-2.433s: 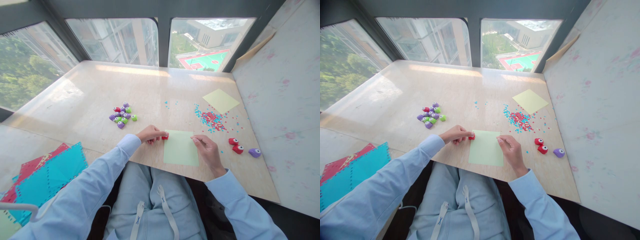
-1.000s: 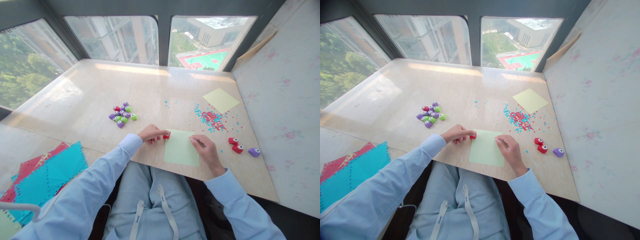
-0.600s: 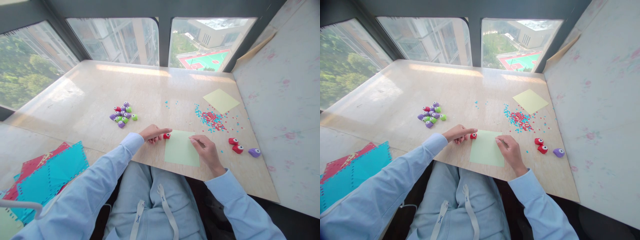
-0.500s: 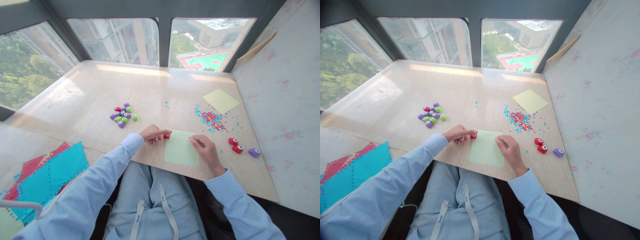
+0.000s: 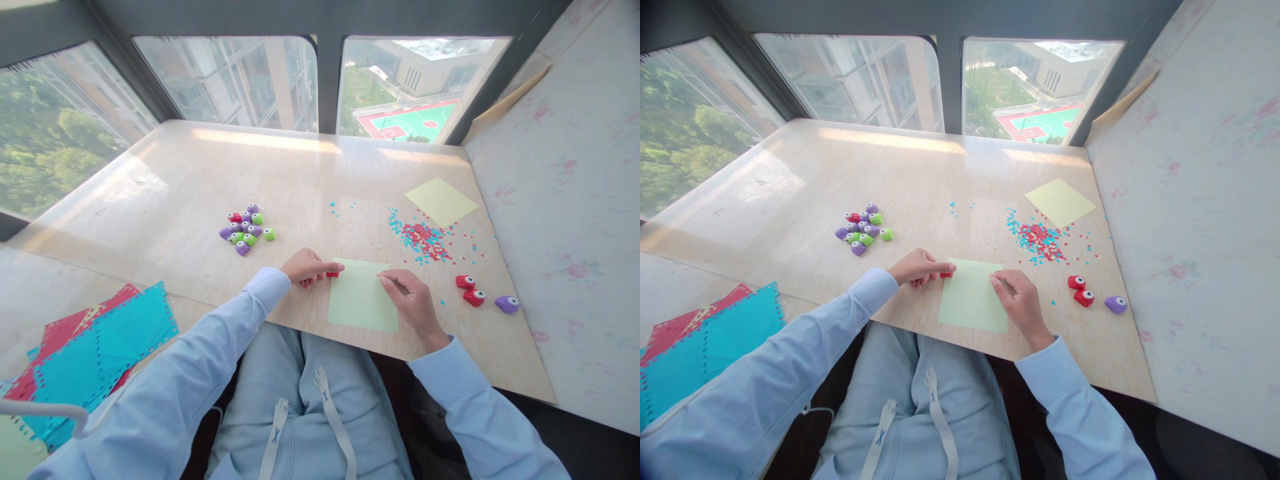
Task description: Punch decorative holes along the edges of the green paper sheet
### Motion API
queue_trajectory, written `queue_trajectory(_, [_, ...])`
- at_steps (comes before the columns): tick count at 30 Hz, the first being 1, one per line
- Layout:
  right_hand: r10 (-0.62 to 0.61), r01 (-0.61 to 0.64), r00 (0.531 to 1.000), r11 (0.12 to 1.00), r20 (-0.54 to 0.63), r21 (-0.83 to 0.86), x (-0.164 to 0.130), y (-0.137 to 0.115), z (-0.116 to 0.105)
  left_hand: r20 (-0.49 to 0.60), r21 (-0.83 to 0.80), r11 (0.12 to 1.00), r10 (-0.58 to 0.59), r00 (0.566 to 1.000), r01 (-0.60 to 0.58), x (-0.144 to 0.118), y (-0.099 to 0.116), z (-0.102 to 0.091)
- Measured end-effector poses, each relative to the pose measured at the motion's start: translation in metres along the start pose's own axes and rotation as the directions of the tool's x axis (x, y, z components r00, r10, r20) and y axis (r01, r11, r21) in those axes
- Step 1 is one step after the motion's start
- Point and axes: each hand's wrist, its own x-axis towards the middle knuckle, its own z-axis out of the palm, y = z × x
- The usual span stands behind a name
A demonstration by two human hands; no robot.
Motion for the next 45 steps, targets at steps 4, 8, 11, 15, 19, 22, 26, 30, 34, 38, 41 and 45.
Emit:
queue_trajectory(4, [-0.006, 0.006, 1.000, 1.000, -0.002, -0.003, 0.000, 0.000, 0.001, 0.009, -0.018, 1.000, -0.007, 1.000, 0.007, 0.001, 0.000, 0.000])
queue_trajectory(8, [-0.006, 0.006, 1.000, 1.000, -0.001, -0.001, 0.001, 0.000, 0.001, 0.065, -0.047, 0.998, -0.028, 0.997, 0.031, 0.000, 0.004, -0.002])
queue_trajectory(11, [-0.002, 0.002, 1.000, 1.000, 0.002, -0.006, 0.001, 0.000, 0.001, 0.070, -0.022, 0.999, -0.035, 0.997, 0.036, 0.000, 0.010, -0.004])
queue_trajectory(15, [0.012, -0.012, 1.000, 1.000, 0.005, -0.010, 0.001, -0.001, 0.001, 0.030, 0.113, 0.993, -0.034, 0.999, 0.030, 0.001, 0.021, -0.005])
queue_trajectory(19, [0.025, -0.025, 1.000, 1.000, 0.003, -0.010, 0.001, -0.002, 0.001, -0.005, 0.269, 0.961, -0.061, 0.998, 0.061, 0.002, 0.036, -0.004])
queue_trajectory(22, [0.022, -0.022, 1.000, 1.000, 0.002, -0.006, 0.001, -0.002, 0.001, -0.023, 0.356, 0.932, -0.070, 0.997, 0.073, 0.002, 0.044, -0.002])
queue_trajectory(26, [0.043, -0.043, 0.999, 0.999, -0.006, 0.025, 0.000, -0.002, 0.000, -0.014, 0.476, 0.876, -0.077, 0.997, 0.075, 0.005, 0.047, 0.001])
queue_trajectory(30, [0.061, -0.058, 0.998, 0.996, -0.033, 0.067, 0.000, -0.001, 0.000, -0.009, 0.540, 0.839, -0.074, 0.997, 0.067, 0.008, 0.048, 0.002])
queue_trajectory(34, [0.058, -0.054, 0.997, 0.994, -0.041, 0.092, 0.000, -0.001, 0.000, -0.023, 0.580, 0.812, -0.066, 0.998, 0.068, 0.005, 0.051, 0.004])
queue_trajectory(38, [0.049, -0.045, 0.998, 0.994, -0.040, 0.104, -0.001, -0.001, 0.000, -0.057, 0.596, 0.799, -0.059, 0.997, 0.081, 0.003, 0.055, 0.006])
queue_trajectory(41, [0.044, -0.040, 0.998, 0.994, -0.044, 0.102, -0.001, -0.002, 0.000, -0.086, 0.600, 0.794, -0.060, 0.994, 0.100, 0.004, 0.056, 0.007])
queue_trajectory(45, [0.047, -0.043, 0.998, 0.995, -0.044, 0.095, 0.000, -0.003, -0.001, -0.124, 0.597, 0.794, -0.055, 0.991, 0.118, 0.005, 0.057, 0.009])
